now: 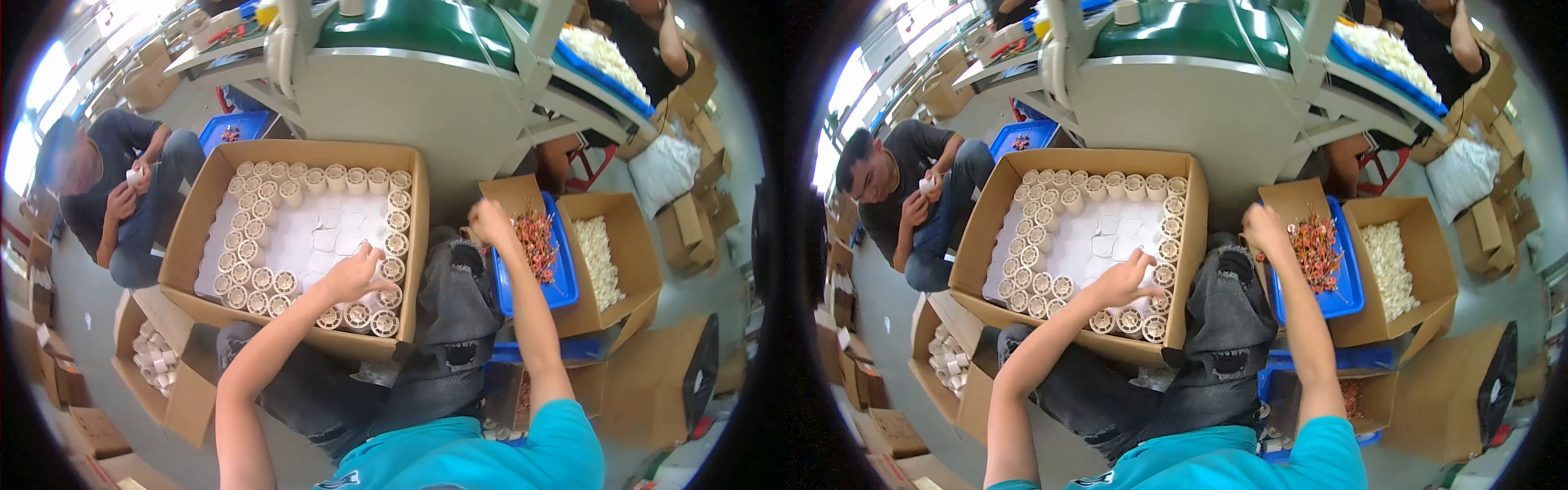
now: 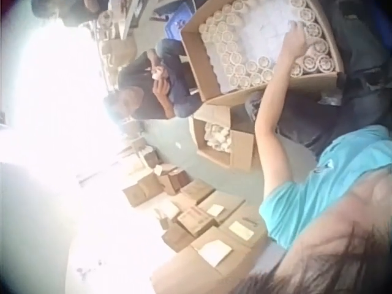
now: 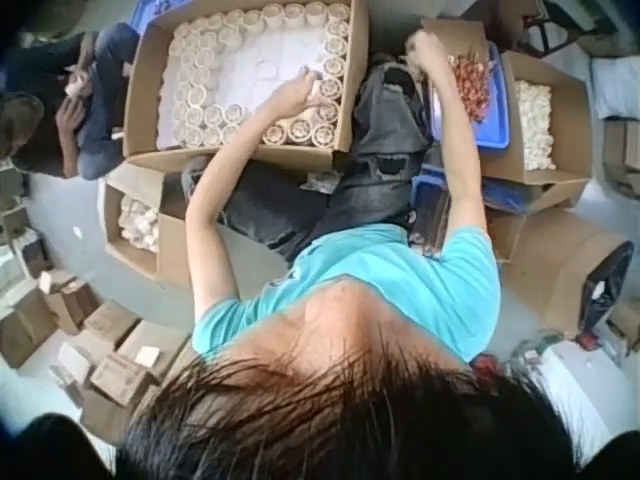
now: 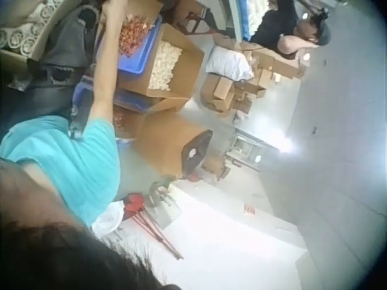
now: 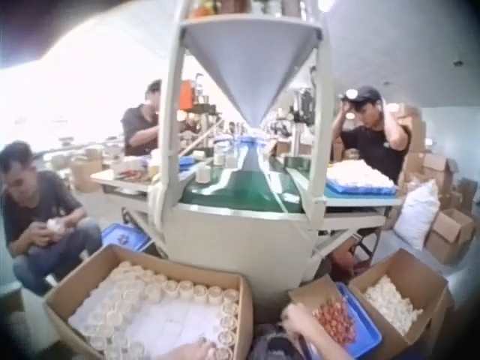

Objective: The person assembles small components by hand, inserting metal components into white plastic housings.

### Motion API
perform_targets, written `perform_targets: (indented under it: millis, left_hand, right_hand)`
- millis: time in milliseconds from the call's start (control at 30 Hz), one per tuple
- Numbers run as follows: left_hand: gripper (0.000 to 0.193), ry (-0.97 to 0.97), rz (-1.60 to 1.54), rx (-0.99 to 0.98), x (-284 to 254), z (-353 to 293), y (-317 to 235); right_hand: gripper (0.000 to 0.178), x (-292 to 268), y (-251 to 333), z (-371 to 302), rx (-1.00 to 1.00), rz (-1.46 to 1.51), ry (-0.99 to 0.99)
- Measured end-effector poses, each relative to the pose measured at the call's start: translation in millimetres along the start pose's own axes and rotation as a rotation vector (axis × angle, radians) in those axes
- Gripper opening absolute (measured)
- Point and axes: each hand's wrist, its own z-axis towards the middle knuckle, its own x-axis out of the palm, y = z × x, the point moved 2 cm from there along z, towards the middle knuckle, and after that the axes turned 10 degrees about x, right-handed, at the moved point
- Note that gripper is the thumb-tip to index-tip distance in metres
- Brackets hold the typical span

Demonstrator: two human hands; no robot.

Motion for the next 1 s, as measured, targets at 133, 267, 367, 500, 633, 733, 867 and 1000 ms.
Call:
perform_targets:
  millis: [133, 267, 367, 500, 633, 733, 867, 1000]
  left_hand:
    - [0.068, -0.078, -0.008, 0.001, 4.6, 5.0, 24.0]
    - [0.070, 0.026, -0.130, -0.051, 28.2, 18.8, 21.9]
    - [0.075, -0.060, -0.238, -0.079, 34.2, 13.6, 27.6]
    - [0.086, -0.051, -0.260, -0.136, 17.4, 23.5, 16.1]
    - [0.089, -0.064, -0.009, -0.239, -5.9, 5.8, 5.3]
    - [0.052, -0.495, -0.339, -0.188, -26.4, -16.1, 15.3]
    - [0.042, -0.925, -1.576, 0.023, -59.5, -58.0, 40.4]
    - [0.057, -0.916, -1.719, 0.236, -82.1, -52.4, 15.0]
  right_hand:
    - [0.016, 35.4, -34.5, -27.3, -0.051, -0.300, 0.185]
    - [0.018, 51.7, -30.8, -35.8, -0.095, -0.481, 0.088]
    - [0.021, 48.1, -22.8, -43.7, -0.160, -0.434, 0.028]
    - [0.014, 16.2, -25.5, -50.2, 0.000, -0.094, -0.048]
    - [0.020, -31.7, -20.7, -52.3, 0.049, 0.237, -0.341]
    - [0.023, -63.7, 0.3, -52.8, 0.040, 0.619, -0.622]
    - [0.016, -96.5, 82.3, -54.8, -0.100, 0.831, -0.603]
    - [0.020, -67.2, 156.9, -44.5, -0.168, 0.974, -0.286]
